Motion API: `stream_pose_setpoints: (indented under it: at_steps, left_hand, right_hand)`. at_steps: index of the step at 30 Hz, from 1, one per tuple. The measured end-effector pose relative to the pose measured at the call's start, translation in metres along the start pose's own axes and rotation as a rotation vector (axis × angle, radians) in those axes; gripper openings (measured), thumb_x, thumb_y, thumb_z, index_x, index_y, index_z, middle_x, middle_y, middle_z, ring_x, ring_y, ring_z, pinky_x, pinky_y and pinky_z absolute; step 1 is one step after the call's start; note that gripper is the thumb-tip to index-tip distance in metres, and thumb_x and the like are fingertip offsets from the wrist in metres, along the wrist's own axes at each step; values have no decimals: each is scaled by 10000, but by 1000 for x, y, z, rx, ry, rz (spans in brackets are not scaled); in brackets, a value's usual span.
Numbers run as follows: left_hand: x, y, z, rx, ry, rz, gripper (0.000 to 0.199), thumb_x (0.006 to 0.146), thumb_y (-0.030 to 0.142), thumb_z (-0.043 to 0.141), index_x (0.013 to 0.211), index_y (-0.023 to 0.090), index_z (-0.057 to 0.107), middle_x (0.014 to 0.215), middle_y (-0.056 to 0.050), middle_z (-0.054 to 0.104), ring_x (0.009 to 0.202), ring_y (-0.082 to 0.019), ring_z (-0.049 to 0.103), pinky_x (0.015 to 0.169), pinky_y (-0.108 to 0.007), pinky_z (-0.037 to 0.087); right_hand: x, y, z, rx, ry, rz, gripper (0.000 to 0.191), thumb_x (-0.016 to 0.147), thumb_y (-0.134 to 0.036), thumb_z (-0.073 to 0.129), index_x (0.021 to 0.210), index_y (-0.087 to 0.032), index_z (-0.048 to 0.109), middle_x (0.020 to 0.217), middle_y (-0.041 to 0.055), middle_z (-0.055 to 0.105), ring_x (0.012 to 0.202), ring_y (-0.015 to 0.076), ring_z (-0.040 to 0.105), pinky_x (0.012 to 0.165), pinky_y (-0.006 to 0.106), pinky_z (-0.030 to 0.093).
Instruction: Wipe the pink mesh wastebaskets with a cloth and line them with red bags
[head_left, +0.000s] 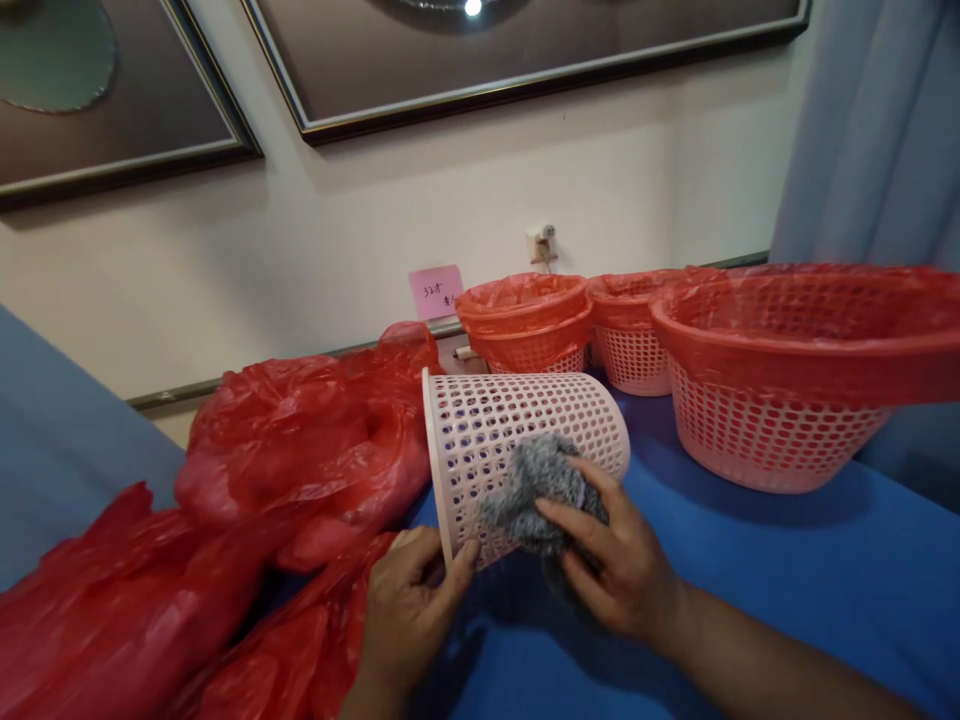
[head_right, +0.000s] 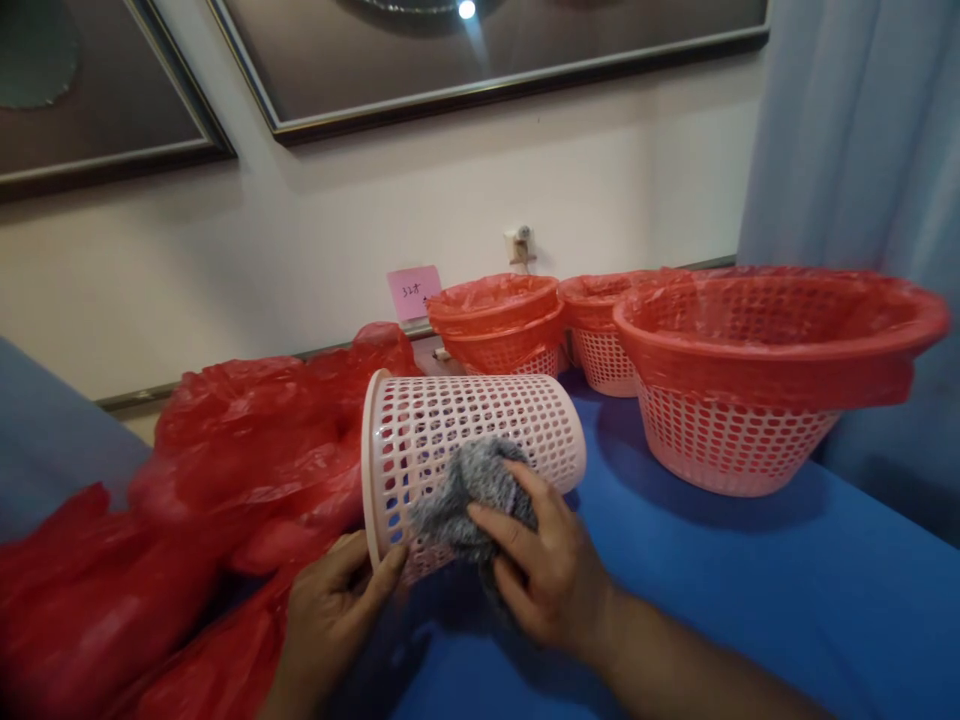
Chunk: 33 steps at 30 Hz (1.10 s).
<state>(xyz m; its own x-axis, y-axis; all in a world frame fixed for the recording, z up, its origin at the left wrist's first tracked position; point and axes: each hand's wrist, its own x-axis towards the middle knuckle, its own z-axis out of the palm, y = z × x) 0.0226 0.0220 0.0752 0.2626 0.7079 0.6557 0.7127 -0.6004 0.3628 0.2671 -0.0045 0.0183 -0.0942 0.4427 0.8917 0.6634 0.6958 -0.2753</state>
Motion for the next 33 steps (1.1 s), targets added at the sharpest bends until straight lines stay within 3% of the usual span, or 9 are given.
stream_pose_setpoints:
  at_steps: [4, 7, 12, 14, 17, 22, 24, 30, 33]
  left_hand:
    - [-3, 5, 6, -66, -95, 239, 441, 1039, 343, 456, 658, 201, 626, 605, -20, 637, 563, -173, 600, 564, -299, 441]
    - [-6, 8, 11, -48, -101, 285, 412, 1042, 300, 437, 680, 205, 610, 635, -31, 643, 590, -183, 605, 584, -317, 454]
    - [-10, 10, 18, 13, -127, 204, 378, 1029, 235, 462, 681, 207, 607, 632, -30, 617, 602, -187, 595, 603, -329, 463]
    - [-11, 10, 21, 17, -132, 212, 365, 1022, 233, 472, 683, 209, 605, 637, -31, 623, 604, -187, 595, 602, -326, 463]
    - [-11, 11, 23, 51, -99, 218, 373, 1011, 238, 489, 645, 213, 554, 614, -19, 604, 586, -175, 577, 575, -302, 436]
    - [-8, 9, 26, 68, -60, 331, 396, 1018, 251, 447, 633, 211, 535, 580, -5, 593, 560, -156, 560, 572, -290, 402]
    - [-8, 9, 26, 82, -55, 331, 403, 1021, 255, 444, 630, 209, 530, 584, -6, 600, 564, -153, 563, 577, -288, 400]
    - [-9, 10, 31, 136, -43, 293, 401, 1002, 203, 478, 601, 211, 484, 572, 5, 549, 544, -145, 534, 561, -275, 386]
    - [-12, 10, 35, 132, -33, 315, 388, 995, 193, 488, 608, 209, 502, 577, 1, 561, 550, -149, 544, 552, -271, 379]
  right_hand:
    - [-10, -22, 9, 100, -55, -133, 607, 878, -101, 535, 1475, -208, 549, 1651, 165, 259, 1471, 338, 449, 1101, 538, 553]
    - [-9, -8, 10, 49, -19, -139, 609, 888, -94, 525, 1476, -246, 559, 1639, 141, 295, 1472, 312, 452, 1115, 516, 545]
    - [5, 69, -1, -179, 294, 411, 441, 932, -224, 601, 1368, -250, 656, 1480, 144, 481, 1379, 334, 540, 1141, 604, 500]
    - [9, 85, -5, -194, 365, 513, 413, 930, -297, 641, 1338, -246, 677, 1422, 135, 521, 1322, 334, 582, 1129, 612, 508]
    - [8, 64, -6, -139, 273, 383, 444, 938, -239, 621, 1381, -265, 640, 1500, 133, 469, 1393, 330, 536, 1138, 578, 515]
    - [-1, -8, -1, 83, -57, -114, 581, 904, -102, 541, 1467, -245, 552, 1641, 147, 311, 1475, 322, 464, 1111, 509, 552]
    - [-2, -10, 0, 99, -57, -138, 584, 899, -93, 529, 1465, -235, 553, 1633, 147, 325, 1467, 313, 471, 1106, 504, 555]
    - [7, 71, -1, -64, 287, 532, 417, 930, -311, 631, 1338, -238, 681, 1446, 151, 530, 1346, 341, 570, 1145, 616, 481]
    - [9, 88, 0, -57, 384, 675, 443, 915, -408, 661, 1305, -202, 703, 1326, 160, 595, 1262, 352, 618, 1150, 654, 454]
